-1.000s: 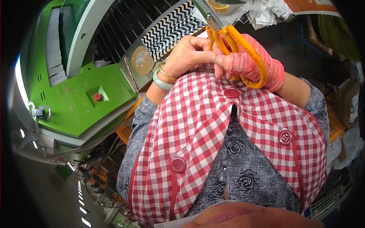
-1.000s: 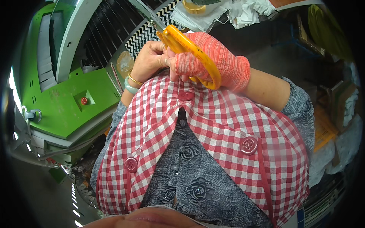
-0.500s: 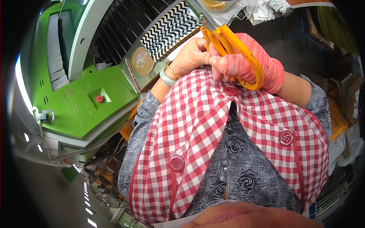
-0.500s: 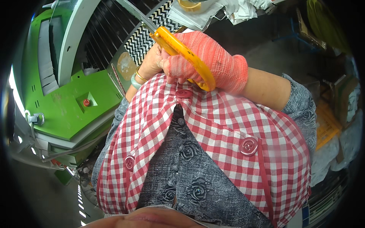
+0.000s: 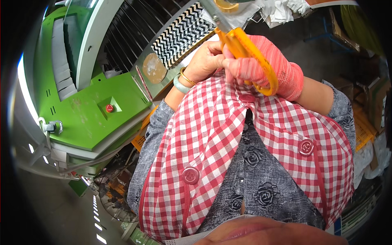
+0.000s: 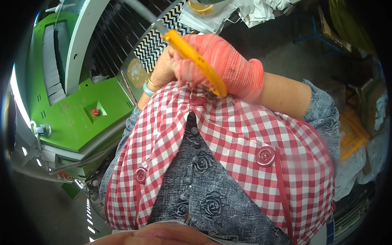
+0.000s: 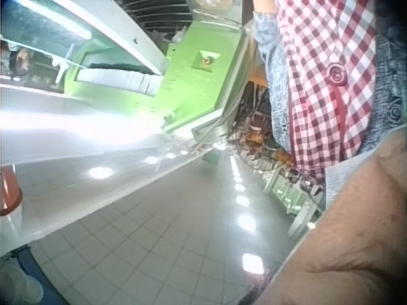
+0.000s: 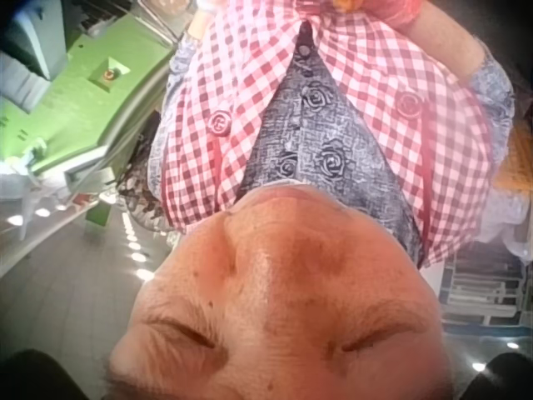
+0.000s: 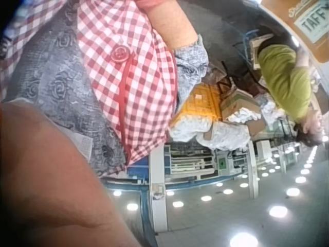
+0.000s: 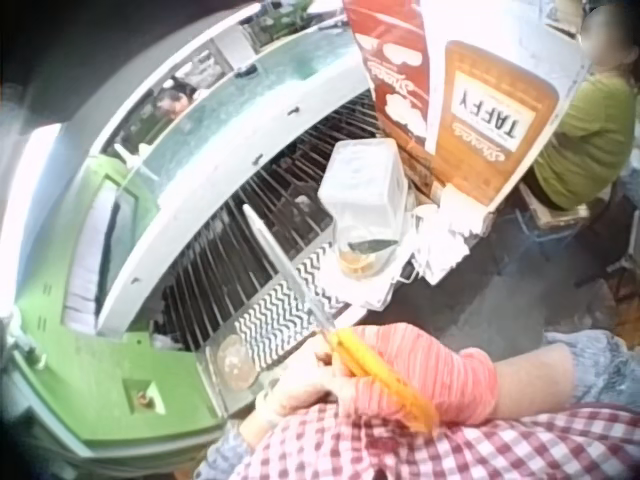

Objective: Cutting and trimming small white material components at a factory workstation using scissors, and handling finished boxes.

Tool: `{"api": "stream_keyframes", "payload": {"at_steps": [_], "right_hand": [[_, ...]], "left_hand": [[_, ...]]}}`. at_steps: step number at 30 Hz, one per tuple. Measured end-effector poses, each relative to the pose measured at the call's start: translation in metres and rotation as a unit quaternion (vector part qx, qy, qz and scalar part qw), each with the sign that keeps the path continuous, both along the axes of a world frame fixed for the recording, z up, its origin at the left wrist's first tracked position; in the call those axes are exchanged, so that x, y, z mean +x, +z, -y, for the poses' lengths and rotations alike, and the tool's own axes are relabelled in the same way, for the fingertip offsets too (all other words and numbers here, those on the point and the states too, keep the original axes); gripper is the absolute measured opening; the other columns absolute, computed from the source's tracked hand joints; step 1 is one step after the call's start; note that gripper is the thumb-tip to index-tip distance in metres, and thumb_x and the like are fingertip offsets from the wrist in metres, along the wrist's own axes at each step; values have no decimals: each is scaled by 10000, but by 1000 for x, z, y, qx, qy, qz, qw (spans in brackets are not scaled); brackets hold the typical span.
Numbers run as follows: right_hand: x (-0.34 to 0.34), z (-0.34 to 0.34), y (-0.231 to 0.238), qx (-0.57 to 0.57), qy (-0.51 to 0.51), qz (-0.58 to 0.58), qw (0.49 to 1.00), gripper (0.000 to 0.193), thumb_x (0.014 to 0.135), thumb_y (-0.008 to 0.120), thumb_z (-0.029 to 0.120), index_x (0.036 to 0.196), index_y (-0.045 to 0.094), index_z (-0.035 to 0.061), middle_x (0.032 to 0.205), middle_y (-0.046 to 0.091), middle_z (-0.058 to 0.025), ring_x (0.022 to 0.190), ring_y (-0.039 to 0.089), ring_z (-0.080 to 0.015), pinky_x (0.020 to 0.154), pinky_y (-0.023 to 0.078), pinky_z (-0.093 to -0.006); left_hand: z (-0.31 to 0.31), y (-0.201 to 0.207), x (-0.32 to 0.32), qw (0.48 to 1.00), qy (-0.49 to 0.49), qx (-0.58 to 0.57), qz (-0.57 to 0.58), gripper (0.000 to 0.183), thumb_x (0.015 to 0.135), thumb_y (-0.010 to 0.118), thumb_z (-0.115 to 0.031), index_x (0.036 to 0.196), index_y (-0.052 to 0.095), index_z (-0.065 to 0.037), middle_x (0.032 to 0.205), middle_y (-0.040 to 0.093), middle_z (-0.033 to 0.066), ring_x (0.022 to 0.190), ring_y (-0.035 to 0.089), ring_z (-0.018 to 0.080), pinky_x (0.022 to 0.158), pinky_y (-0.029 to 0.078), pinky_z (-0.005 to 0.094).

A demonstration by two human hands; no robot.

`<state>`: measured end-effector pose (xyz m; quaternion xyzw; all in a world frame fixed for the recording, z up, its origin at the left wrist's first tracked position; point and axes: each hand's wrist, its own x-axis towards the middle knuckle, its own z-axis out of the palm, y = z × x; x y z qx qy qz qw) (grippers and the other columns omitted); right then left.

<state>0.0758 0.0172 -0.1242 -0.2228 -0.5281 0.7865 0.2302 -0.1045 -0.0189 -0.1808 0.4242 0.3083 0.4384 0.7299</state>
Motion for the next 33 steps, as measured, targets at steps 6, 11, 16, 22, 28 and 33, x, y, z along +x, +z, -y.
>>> {"api": "stream_keyframes", "payload": {"at_steps": [6, 11, 16, 22, 28, 33], "right_hand": [[-14, 20, 19, -77, -93, 28, 992, 205, 819, 562, 232, 854, 516, 35, 706, 561, -23, 608, 504, -59, 551, 403, -190], [-35, 34, 39, -38, -110, 69, 991, 171, 821, 550, 217, 825, 501, 53, 687, 537, -12, 586, 468, -47, 557, 382, -179], [-50, 49, 51, -27, -67, 107, 992, 182, 823, 574, 210, 822, 491, 48, 721, 510, -11, 653, 480, -64, 605, 383, -197], [-67, 58, 44, 0, -51, 109, 993, 152, 829, 580, 171, 807, 488, 52, 704, 456, 22, 634, 410, -48, 591, 355, -196], [-75, 66, 51, 9, -42, 137, 990, 150, 812, 605, 155, 784, 491, 62, 676, 430, 45, 597, 365, -26, 544, 318, -188], [-78, 70, 61, 17, -27, 153, 988, 143, 807, 614, 136, 781, 495, 62, 666, 431, 50, 579, 363, -19, 529, 311, -177]], "left_hand": [[28, 48, -29, 971, 226, 37, -63, 83, 780, 558, -2, 859, 586, -1, 838, 554, 34, 747, 505, 90, 686, 404, 208], [48, 71, -66, 967, 239, 78, -31, 106, 778, 467, 1, 804, 569, 11, 758, 526, 88, 738, 497, 161, 843, 398, 326], [64, 85, -78, 959, 262, 76, -71, 124, 808, 465, -25, 746, 564, 16, 751, 538, 93, 725, 499, 162, 859, 396, 343], [74, 87, -94, 963, 247, 88, -58, 123, 834, 557, -95, 815, 600, 19, 781, 588, 49, 720, 535, 97, 693, 436, 220], [88, 98, -101, 954, 257, 109, -107, 113, 837, 558, -103, 808, 600, -2, 790, 584, 38, 721, 535, 92, 689, 433, 211], [89, 102, -103, 957, 266, 100, -64, 108, 820, 574, -113, 824, 601, -8, 802, 582, 30, 735, 519, 77, 701, 417, 209]]}}
